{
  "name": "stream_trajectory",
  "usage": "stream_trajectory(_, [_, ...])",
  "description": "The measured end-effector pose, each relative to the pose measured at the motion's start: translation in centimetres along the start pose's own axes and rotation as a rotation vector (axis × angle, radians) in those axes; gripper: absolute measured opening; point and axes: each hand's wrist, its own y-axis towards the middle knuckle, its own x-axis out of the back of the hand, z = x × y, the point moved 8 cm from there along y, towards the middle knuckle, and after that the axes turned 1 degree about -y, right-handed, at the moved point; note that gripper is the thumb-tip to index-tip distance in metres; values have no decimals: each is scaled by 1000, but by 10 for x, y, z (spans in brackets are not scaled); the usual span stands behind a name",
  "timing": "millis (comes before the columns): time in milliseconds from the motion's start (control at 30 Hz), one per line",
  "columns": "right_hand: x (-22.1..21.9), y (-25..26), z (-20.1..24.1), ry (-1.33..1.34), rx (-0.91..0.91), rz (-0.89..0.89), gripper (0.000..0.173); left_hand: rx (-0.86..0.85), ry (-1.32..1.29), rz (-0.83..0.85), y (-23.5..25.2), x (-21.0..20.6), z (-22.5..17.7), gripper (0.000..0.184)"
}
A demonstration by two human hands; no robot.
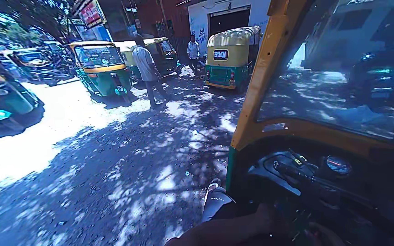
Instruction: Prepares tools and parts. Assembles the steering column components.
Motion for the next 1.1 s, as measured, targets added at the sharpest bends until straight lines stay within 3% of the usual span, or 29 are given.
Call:
stream_trajectory(233, [4, -1, -3, 17, -3, -52, 28, -68, 194, -8, -3, 1, -12, 41])
stream_trajectory(467, [10, 3, -4, 16, -19, -222, 26, -34, 166, 16, -8, -4, -20, 38])
stream_trajectory(767, [7, 0, -35, 110, -238, -134, 24, 3, 55, 115, 3, -5, -4, 44])
stream_trajectory(1100, [0, 3, -35, 108, -228, -24, 21, -7, 89, 14, -1, -5, -10, 41])
